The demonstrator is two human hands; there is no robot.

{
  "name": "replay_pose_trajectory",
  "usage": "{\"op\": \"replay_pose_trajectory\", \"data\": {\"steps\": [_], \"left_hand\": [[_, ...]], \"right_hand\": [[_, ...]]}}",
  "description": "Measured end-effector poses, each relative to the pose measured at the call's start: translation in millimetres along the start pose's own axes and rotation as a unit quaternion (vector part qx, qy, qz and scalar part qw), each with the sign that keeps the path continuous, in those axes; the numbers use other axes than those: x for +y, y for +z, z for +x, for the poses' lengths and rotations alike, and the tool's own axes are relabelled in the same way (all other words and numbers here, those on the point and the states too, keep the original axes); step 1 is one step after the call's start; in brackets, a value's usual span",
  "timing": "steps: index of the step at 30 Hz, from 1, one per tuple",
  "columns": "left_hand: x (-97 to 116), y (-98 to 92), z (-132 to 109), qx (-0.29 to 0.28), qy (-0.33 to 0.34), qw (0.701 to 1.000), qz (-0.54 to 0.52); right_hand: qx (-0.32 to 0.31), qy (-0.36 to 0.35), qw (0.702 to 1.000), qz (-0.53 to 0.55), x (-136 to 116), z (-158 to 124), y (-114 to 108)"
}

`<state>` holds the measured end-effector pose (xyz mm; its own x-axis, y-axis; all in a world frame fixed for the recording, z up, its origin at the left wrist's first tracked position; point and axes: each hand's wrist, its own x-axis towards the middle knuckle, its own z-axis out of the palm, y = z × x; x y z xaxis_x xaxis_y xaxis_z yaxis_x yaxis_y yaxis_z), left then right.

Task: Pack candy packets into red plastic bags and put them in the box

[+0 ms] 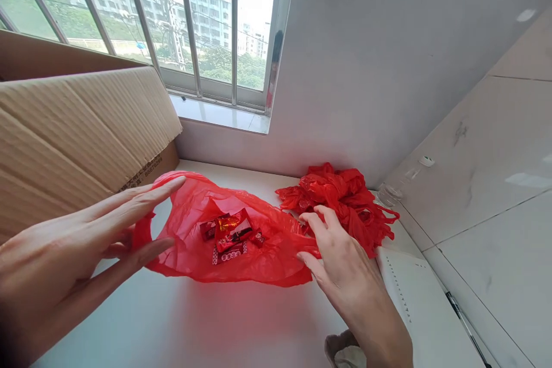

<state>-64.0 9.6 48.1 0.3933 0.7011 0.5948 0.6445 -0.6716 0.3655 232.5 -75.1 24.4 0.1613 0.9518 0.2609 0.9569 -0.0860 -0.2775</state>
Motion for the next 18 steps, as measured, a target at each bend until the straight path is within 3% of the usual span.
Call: {"op": "replay_pose_trajectory", "data": {"steps": [2,4,8,9,14,18], "left_hand": [[1,1.2,5,0.016,0.006,1.000,0.011],[2,1.8,12,0.032,0.021,0.999,0.026],[2,1.8,23,0.057,0.085,0.993,0.059],[2,1.8,24,0.056,0.097,0.992,0.065],[2,0.7,21,-0.004,0.108,0.992,0.071],[3,-2.3,16,-0.065,0.083,0.993,0.051]], "right_hand": [[-0.071,0.040,0.996,0.045,7,-1,-7],[-0.068,0.079,0.988,0.116,14,-2,-15],[0.145,0.087,0.950,0.264,15,-7,-27],[0.170,0.080,0.944,0.271,12,-8,-28],[0.119,-0.002,0.977,0.178,-10,-3,-22],[0.129,-0.097,0.982,0.102,-28,-3,-15]]}}
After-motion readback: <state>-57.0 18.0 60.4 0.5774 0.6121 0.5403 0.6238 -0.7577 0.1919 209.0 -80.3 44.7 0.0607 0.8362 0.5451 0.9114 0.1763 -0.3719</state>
